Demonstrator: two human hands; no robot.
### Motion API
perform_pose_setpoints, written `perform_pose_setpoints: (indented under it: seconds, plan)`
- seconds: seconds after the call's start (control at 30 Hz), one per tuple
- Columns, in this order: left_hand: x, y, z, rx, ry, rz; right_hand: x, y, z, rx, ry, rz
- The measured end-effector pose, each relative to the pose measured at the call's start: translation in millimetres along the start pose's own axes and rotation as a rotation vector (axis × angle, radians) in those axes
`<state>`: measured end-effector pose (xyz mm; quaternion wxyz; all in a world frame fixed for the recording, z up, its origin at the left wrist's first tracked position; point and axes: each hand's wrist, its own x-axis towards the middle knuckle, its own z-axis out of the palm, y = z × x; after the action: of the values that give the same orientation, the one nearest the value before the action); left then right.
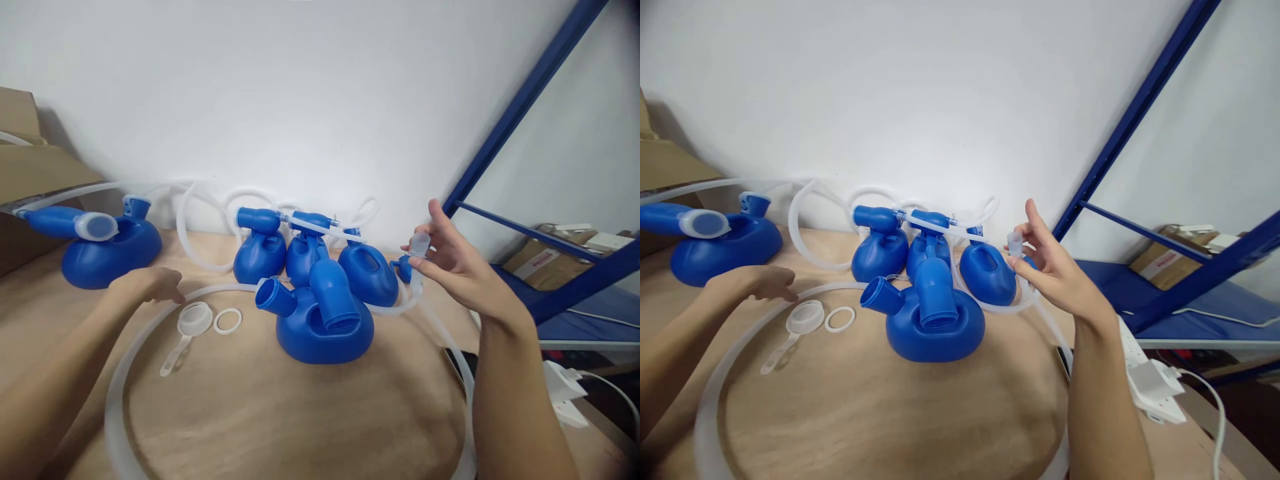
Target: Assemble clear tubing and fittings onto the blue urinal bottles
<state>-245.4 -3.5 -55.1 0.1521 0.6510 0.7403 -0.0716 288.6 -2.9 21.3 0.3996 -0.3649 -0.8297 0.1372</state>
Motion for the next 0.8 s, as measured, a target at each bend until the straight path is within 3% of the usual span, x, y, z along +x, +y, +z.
perform_pose_setpoints:
  seconds: [0.1, 0.23, 0.3, 0.4, 0.6, 0.7, 0.8]
  plan:
    - [1.8, -6.5, 1.9, -0.072, -0.188, -0.015, -1.0, -9.3, -3.4, -0.115, 0.014, -0.054]
    - [4.6, -4.7, 4.9, -0.12, -0.277, 0.056, -0.9, -15.7, -1.3, -0.106, 0.129, -0.038]
    - [8.6, -3.2, 7.2, -0.128, -0.292, 0.095, -1.1, -16.5, 1.8, -0.065, 0.125, -0.023]
    - [12.5, -2.3, 7.0, -0.124, -0.275, 0.157, -0.9, -20.6, 8.0, -0.045, 0.114, -0.027]
    - [10.3, -6.6, -7.7, -0.101, -0.148, 0.25, -6.7, -52.1, 24.7, 0.109, 0.307, -0.152]
    - [11.9, -9.8, -9.6, -0.069, -0.085, 0.226, -15.1, -81.1, 36.4, 0.1, 0.259, -0.266]
    - [8.6, -10.9, -13.8, -0.044, -0.054, 0.201, -22.8, -111.7, 50.5, -0.007, 0.134, -0.272]
